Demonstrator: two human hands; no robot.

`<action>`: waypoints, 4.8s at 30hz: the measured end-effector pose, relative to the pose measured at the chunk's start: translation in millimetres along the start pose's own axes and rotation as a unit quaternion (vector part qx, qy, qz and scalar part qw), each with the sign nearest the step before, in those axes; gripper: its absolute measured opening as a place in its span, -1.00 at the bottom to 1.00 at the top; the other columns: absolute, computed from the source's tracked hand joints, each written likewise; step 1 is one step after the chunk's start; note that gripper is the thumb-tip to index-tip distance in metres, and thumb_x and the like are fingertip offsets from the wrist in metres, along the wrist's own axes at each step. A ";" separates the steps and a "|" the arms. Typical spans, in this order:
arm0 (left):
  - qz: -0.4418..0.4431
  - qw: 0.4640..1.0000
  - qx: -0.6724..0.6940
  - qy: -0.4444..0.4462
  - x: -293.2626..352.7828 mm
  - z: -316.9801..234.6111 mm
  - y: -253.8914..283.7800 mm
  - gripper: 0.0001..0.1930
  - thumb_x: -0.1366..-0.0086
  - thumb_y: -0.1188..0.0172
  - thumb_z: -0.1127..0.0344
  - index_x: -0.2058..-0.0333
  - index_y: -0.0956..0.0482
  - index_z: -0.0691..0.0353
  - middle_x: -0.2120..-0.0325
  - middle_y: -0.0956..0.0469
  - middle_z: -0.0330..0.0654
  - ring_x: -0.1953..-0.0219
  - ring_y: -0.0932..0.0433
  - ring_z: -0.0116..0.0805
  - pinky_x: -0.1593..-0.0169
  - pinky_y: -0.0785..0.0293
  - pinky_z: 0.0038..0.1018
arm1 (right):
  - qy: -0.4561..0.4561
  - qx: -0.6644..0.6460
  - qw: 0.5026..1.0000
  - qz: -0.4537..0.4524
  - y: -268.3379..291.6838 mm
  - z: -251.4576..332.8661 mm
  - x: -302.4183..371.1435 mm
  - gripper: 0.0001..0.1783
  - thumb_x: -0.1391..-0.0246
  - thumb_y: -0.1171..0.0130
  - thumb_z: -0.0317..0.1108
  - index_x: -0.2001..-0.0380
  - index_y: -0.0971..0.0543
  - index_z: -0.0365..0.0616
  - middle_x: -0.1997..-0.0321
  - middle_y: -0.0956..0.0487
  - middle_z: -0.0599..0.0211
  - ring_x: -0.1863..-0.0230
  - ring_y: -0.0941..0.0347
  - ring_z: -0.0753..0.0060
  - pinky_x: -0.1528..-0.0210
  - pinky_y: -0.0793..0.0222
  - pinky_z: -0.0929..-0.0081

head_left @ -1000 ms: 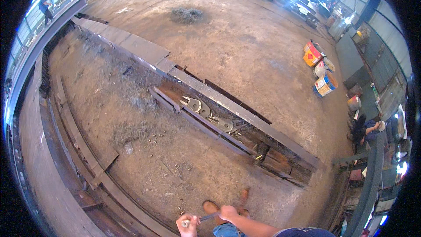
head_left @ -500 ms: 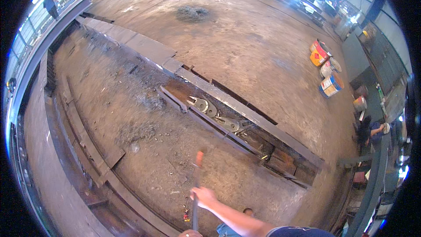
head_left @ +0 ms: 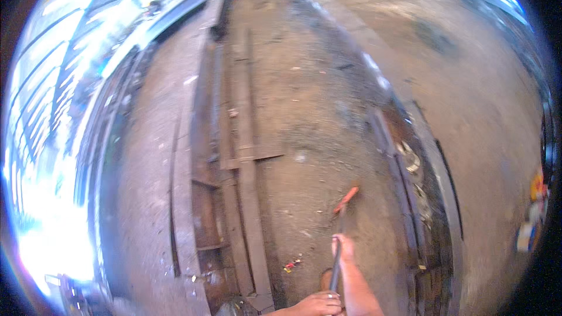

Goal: The person sweeps metal shavings and debris on a workshop floor using a broom. They gather the debris into a pile and continue sweeping around metal beams and other objects on the floor.

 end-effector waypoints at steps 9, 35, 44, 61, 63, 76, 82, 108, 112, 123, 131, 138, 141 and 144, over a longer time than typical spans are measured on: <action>-0.233 0.947 0.193 0.104 33.5 2.4 71.1 -0.74 -0.19 -0.28 0.29 0.62 -0.45 0.15 0.63 -0.42 -0.15 0.52 -0.43 -0.12 0.43 -0.32 -0.22 | 0.069 0.614 0.785 0.048 26.2 19.8 115.1 -0.83 -0.06 -0.20 -0.27 0.32 -0.63 -0.10 0.36 -0.67 0.08 0.27 -0.60 -0.08 0.22 -0.54 0.17; -0.241 0.969 0.059 -0.002 -0.8 -22.8 -130.6 -0.84 -0.17 -0.32 0.27 0.53 -0.57 0.13 0.54 -0.53 -0.10 0.43 -0.53 0.03 0.11 -0.51 -0.08 | -0.007 0.700 0.714 0.005 222.0 19.6 159.4 -0.19 -0.10 -0.15 0.13 -0.33 -0.29 -0.05 0.14 -0.66 -0.07 0.12 -0.59 -0.24 0.02 -0.51 -0.04; -0.171 0.984 -0.023 0.047 -86.4 -125.6 -189.5 -0.76 -0.19 -0.37 0.34 0.58 -0.52 0.24 0.59 -0.53 -0.10 0.48 -0.53 -0.10 0.33 -0.45 -0.28 | -0.121 0.557 0.822 -0.011 490.0 -8.6 369.8 -0.36 -0.14 -0.18 0.15 -0.17 -0.51 0.01 -0.07 -0.58 -0.10 -0.10 -0.53 -0.01 -0.15 -0.42 0.04; 0.048 0.980 -0.069 -0.182 -76.6 -428.2 -372.1 -0.78 -0.26 -0.17 0.13 0.34 -0.60 0.14 0.31 -0.61 -0.06 0.19 -0.59 0.05 -0.17 -0.38 0.02 | 0.119 0.286 0.946 0.100 509.7 133.9 553.8 -0.60 -0.07 -0.25 -0.04 0.05 -0.61 0.06 0.08 -0.57 0.10 0.03 -0.48 0.26 -0.05 -0.38 0.20; 0.051 0.984 -0.073 -0.152 -76.9 -425.1 -365.2 -0.77 -0.27 -0.15 0.12 0.31 -0.60 0.15 0.28 -0.61 -0.04 0.17 -0.59 0.06 -0.17 -0.38 0.01 | 0.118 0.259 0.954 0.096 529.5 131.8 572.8 -0.63 -0.05 -0.26 -0.08 0.10 -0.62 0.03 0.13 -0.58 0.13 0.08 -0.48 0.28 -0.01 -0.38 0.21; 0.045 0.978 -0.108 0.175 -11.8 -271.5 -287.7 -0.65 -0.31 -0.03 0.08 0.10 -0.60 0.16 0.11 -0.59 0.06 0.04 -0.57 0.09 -0.16 -0.41 -0.03 | 0.285 0.285 0.915 0.015 619.8 126.8 674.3 -0.82 0.08 -0.31 -0.24 0.39 -0.73 -0.06 0.42 -0.62 0.19 0.32 -0.48 0.38 0.20 -0.36 0.26; 0.067 0.925 -0.112 0.356 142.7 -144.2 -274.6 -0.58 -0.34 0.03 0.05 0.01 -0.61 0.16 0.04 -0.58 0.10 -0.02 -0.56 0.11 -0.15 -0.42 -0.05 | 0.062 0.585 0.801 0.112 619.9 96.3 573.2 -0.48 -0.04 -0.16 0.07 0.22 -0.68 -0.18 0.17 -0.63 0.08 0.12 -0.52 0.16 0.04 -0.39 0.14; -0.288 0.695 0.038 0.658 479.0 -91.5 -257.4 -0.58 -0.19 -0.23 0.01 0.16 -0.69 0.24 0.21 -0.67 0.11 0.06 -0.64 0.04 -0.05 -0.53 -0.18 | -0.001 0.736 0.516 0.438 222.8 117.9 430.3 -0.57 0.00 -0.10 -0.29 0.06 -0.62 -0.24 0.22 -0.67 -0.03 0.19 -0.61 -0.03 0.14 -0.51 0.18; -0.409 0.643 0.102 0.640 483.1 -107.4 -256.4 -0.61 -0.22 -0.23 0.05 0.14 -0.68 0.24 0.20 -0.67 0.09 0.08 -0.65 0.00 -0.03 -0.54 -0.22 | -0.144 0.729 0.489 0.457 125.3 102.1 452.1 -0.58 -0.03 -0.07 -0.42 0.00 -0.61 -0.14 0.52 -0.54 0.33 0.56 -0.46 0.47 0.52 -0.39 0.38; -0.490 0.369 0.190 0.767 462.9 -253.4 -412.4 -0.61 -0.28 -0.23 0.03 0.15 -0.66 0.28 0.24 -0.68 0.07 0.14 -0.66 -0.02 0.04 -0.55 -0.20 | -0.308 0.719 0.248 0.571 77.6 -127.1 385.2 -0.70 -0.18 -0.22 -0.19 0.30 -0.58 -0.26 0.52 -0.55 0.32 0.68 -0.41 0.47 0.64 -0.37 0.40; -0.423 0.158 0.360 0.816 305.7 -343.7 -521.1 -0.63 -0.35 -0.21 0.15 0.05 -0.58 0.36 0.17 -0.67 -0.02 0.08 -0.63 -0.26 -0.05 -0.51 -0.35 | -0.374 0.725 0.227 0.532 114.0 -299.7 319.9 -0.64 -0.19 -0.14 -0.17 0.56 -0.57 -0.22 0.60 -0.56 0.22 0.63 -0.48 0.30 0.56 -0.46 0.21; -0.067 0.542 0.447 0.708 146.5 -191.1 -489.0 -0.69 -0.27 -0.15 0.19 0.11 -0.65 0.22 0.17 -0.69 0.01 0.08 -0.66 -0.03 -0.09 -0.51 -0.13 | -0.352 0.709 0.279 0.543 107.8 -253.0 224.6 -0.73 0.00 -0.29 -0.17 0.35 -0.62 -0.14 0.54 -0.57 0.40 0.56 -0.47 0.45 0.50 -0.39 0.40; -0.151 0.591 0.286 0.739 170.8 -154.5 -420.5 -0.69 -0.23 -0.16 0.28 0.09 -0.62 0.26 0.08 -0.64 0.03 0.00 -0.61 0.02 -0.10 -0.48 -0.11 | -0.369 0.692 0.442 0.436 64.0 -161.4 125.8 -0.66 -0.11 -0.31 -0.25 0.09 -0.56 -0.16 0.48 -0.54 0.45 0.64 -0.35 0.64 0.67 -0.22 0.57; -0.655 0.219 0.419 0.590 203.9 -160.5 -410.8 -0.74 -0.31 -0.20 0.35 0.06 -0.60 0.29 0.15 -0.67 -0.05 0.07 -0.63 -0.16 -0.08 -0.49 -0.28 | -0.278 0.674 0.550 0.407 -15.4 -40.1 67.3 -0.58 -0.07 -0.35 -0.22 0.02 -0.56 -0.10 0.44 -0.55 0.45 0.65 -0.32 0.71 0.67 -0.18 0.68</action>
Point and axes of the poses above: each hand's wrist, its own x-axis away from the middle knuckle, its own y-axis out of the back of the hand, z = x × y, the point moved 6 cm from there along -x, towards the middle knuckle
